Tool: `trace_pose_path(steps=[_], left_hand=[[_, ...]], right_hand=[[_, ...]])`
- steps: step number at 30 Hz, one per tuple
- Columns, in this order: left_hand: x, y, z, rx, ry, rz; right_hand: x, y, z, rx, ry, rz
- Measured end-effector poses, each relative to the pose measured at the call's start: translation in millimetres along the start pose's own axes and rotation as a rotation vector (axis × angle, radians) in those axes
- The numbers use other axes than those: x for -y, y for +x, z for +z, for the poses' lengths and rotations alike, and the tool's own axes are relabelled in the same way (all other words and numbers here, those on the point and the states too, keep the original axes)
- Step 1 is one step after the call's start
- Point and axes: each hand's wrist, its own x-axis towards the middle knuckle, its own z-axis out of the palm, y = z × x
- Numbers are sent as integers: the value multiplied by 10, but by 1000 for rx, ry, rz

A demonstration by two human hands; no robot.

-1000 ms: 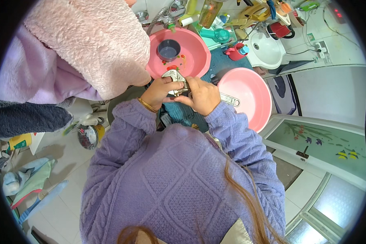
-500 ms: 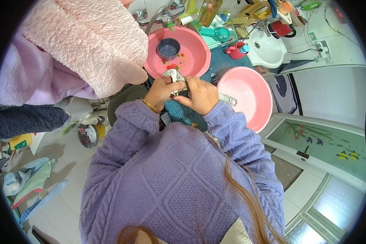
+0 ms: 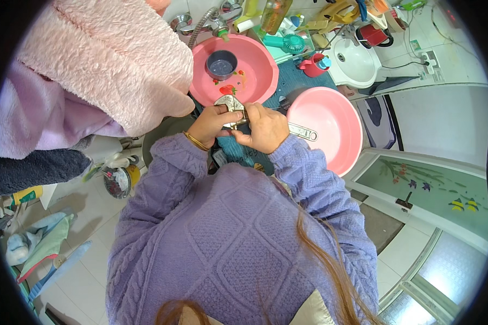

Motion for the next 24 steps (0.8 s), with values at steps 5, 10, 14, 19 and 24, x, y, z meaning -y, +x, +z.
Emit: trace_pose_path(steps=[5,10,14,19,24], left_hand=[[44,20,-3,13,-19,70],[50,14,16,-12,6,84],[52,-2,-12,-50,72,35],[133,22,-46,-36,28,74],[135,10,-34,-32,68,122]], right_hand=[[25,15,-3,-21,-6,13],[21,10,5,-38,-29,-6],[12,2,34,-24,-16,-3],[39,1,-8,36,-8,12],[36,-16,12,43,-34,21]])
